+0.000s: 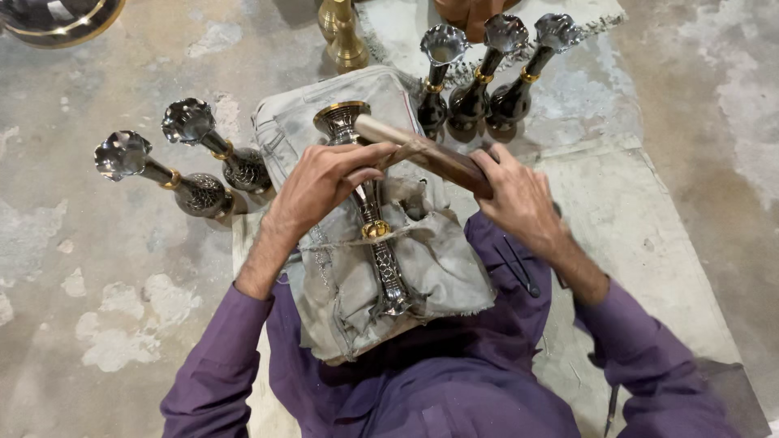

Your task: The person sits cross-legged on the floor with a silver vase held in a cloth cushion on their lap. They hold a small punch against the vase surface and repeatedly strike it with a wooden mallet, working the decorative pattern around the vase body, rotating the vase as they go.

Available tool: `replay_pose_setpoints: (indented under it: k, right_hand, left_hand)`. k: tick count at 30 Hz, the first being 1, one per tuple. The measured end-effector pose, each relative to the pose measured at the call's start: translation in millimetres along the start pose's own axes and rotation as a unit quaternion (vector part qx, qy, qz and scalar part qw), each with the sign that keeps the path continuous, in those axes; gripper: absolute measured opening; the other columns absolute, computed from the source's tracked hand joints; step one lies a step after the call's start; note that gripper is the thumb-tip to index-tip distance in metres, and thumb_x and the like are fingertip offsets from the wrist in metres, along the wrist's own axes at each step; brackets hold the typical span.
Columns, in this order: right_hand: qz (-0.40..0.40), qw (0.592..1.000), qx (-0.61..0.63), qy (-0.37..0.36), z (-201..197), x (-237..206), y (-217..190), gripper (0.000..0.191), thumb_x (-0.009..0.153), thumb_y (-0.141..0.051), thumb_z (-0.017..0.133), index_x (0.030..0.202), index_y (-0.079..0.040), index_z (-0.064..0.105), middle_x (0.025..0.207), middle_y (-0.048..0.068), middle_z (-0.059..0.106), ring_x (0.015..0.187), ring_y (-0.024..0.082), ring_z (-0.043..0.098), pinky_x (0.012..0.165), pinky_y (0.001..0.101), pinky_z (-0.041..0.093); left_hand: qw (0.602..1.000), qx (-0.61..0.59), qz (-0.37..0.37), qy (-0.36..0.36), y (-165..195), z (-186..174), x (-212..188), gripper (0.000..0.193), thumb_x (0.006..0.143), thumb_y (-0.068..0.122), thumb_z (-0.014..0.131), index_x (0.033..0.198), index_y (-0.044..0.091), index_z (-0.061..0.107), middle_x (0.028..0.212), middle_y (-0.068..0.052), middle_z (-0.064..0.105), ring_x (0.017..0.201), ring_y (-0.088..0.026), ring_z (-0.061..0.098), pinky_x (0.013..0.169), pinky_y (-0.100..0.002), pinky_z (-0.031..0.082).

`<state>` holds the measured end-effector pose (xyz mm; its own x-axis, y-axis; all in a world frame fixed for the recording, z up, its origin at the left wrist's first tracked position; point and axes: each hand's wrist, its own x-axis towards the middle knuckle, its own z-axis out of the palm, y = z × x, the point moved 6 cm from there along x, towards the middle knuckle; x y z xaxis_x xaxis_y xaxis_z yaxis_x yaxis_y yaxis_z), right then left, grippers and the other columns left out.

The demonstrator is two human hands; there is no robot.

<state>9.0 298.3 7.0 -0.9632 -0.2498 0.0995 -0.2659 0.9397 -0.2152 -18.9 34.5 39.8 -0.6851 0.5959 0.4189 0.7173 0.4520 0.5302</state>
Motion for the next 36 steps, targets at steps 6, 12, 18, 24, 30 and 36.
replay_pose_setpoints:
  k: [6, 12, 18, 24, 30, 36]
  right_hand:
    - [-0.056, 0.920, 0.325, 0.212, -12.8, -21.0, 10.4, 0.037, 0.095, -0.002, 0.076, 0.128, -0.004, 0.060, 0.104, 0.009, 0.071, 0.090, 0.021, 0.070, 0.080, 0.0382, 0.061]
    - [-0.069, 0.948, 0.093, 0.297, -19.9, -37.1, 4.1, 0.031, 0.090, -0.001, 0.071, 0.119, -0.006, 0.062, 0.099, 0.011, 0.073, 0.077, 0.019, 0.071, 0.066, 0.0318, 0.060]
    - [-0.035, 0.952, 0.057, 0.297, -8.8, -45.8, -1.8, 0.038, 0.082, 0.002, 0.068, 0.118, -0.011, 0.061, 0.095, 0.010, 0.071, 0.079, 0.026, 0.071, 0.066, 0.0398, 0.059]
    - [-0.027, 0.954, 0.105, 0.281, -3.5, -44.4, -9.1, 0.035, 0.083, 0.006, 0.066, 0.115, -0.007, 0.061, 0.089, 0.012, 0.068, 0.075, 0.024, 0.068, 0.061, 0.0443, 0.055]
    - [-0.074, 0.897, 0.277, 0.337, -9.5, -41.3, -17.9, 0.025, 0.090, 0.003, 0.063, 0.114, -0.003, 0.059, 0.096, 0.014, 0.066, 0.070, 0.020, 0.065, 0.059, 0.0339, 0.058]
    - [-0.111, 0.906, 0.177, 0.369, -9.6, -51.2, -25.1, 0.031, 0.084, 0.002, 0.067, 0.113, -0.003, 0.057, 0.102, 0.018, 0.067, 0.085, 0.031, 0.068, 0.071, 0.0417, 0.057]
  left_hand:
    - [0.999, 0.023, -0.016, -0.032, 3.0, -0.4, 3.2, 0.041, 0.094, 0.027, 0.071, 0.134, 0.018, 0.068, 0.099, -0.003, 0.079, 0.065, -0.018, 0.072, 0.062, -0.034, 0.060]
    - [0.996, 0.042, 0.074, 0.008, 15.6, -5.5, 0.1, 0.039, 0.097, 0.023, 0.069, 0.135, 0.018, 0.067, 0.112, -0.003, 0.078, 0.080, -0.018, 0.075, 0.066, -0.033, 0.062]
    - [0.995, 0.055, 0.002, -0.080, 1.9, 7.4, 5.9, 0.039, 0.094, 0.017, 0.068, 0.134, 0.021, 0.068, 0.104, 0.000, 0.080, 0.059, -0.015, 0.070, 0.048, -0.034, 0.055]
    - [0.994, 0.045, 0.080, -0.052, 8.0, 2.2, 5.4, 0.043, 0.097, 0.011, 0.064, 0.139, 0.022, 0.066, 0.101, 0.003, 0.079, 0.073, -0.009, 0.070, 0.056, -0.032, 0.054]
    - [0.987, 0.080, 0.025, -0.134, 0.1, 15.3, 6.3, 0.040, 0.096, 0.013, 0.064, 0.132, 0.030, 0.069, 0.099, 0.002, 0.080, 0.060, -0.010, 0.066, 0.047, -0.030, 0.052]
    - [0.967, 0.188, 0.061, -0.161, 2.1, 20.6, 2.6, 0.050, 0.099, 0.002, 0.058, 0.137, 0.032, 0.069, 0.109, -0.003, 0.078, 0.058, -0.012, 0.065, 0.044, -0.027, 0.053]
